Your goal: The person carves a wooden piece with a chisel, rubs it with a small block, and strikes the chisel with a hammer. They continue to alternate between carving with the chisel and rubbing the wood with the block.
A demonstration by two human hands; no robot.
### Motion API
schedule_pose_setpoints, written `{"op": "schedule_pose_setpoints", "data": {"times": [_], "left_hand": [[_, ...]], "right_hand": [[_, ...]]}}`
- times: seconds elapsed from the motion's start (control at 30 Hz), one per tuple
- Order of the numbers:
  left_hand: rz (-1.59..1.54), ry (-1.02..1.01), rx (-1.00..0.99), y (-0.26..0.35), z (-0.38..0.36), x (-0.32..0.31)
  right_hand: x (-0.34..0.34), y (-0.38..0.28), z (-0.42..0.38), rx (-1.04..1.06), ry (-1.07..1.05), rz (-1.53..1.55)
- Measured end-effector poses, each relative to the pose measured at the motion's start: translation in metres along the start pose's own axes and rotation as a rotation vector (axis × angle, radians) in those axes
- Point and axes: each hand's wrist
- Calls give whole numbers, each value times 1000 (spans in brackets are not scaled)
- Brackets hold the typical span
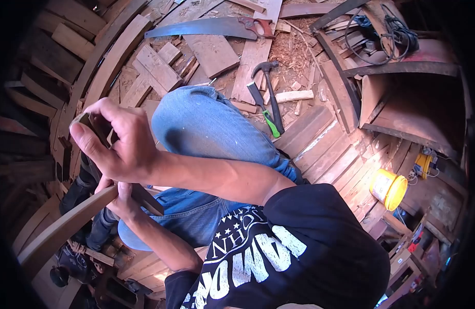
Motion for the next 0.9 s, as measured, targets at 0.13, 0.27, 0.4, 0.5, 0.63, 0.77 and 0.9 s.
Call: {"op": "schedule_pose_setpoints", "data": {"times": [0.13,0.27,0.4,0.5,0.63,0.77,0.9], "left_hand": [[-83,33,-15,1,7,4],[-261,283,-32,6,15,-6],[-261,606,-123,3,19,11],[-255,766,-137,10,21,11],[-317,766,-174,14,21,31],[-182,797,-126,29,18,45],[-284,734,-157,42,8,103]], "right_hand": [[4,7,5,-45,-234,-40],[16,9,2,-56,-528,-132],[29,13,-8,71,-1073,-559],[28,19,-27,149,-1244,-644],[20,20,-41,255,-1217,-529],[-5,19,-66,158,-1200,-399],[-22,16,-84,98,-1208,-247]]}}
Point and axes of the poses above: each hand's wrist, its own z-axis towards the middle knuckle, its own x-axis out of the back of the hand, y = z × x, and after that the axes turned 14 degrees about -z, right-handed
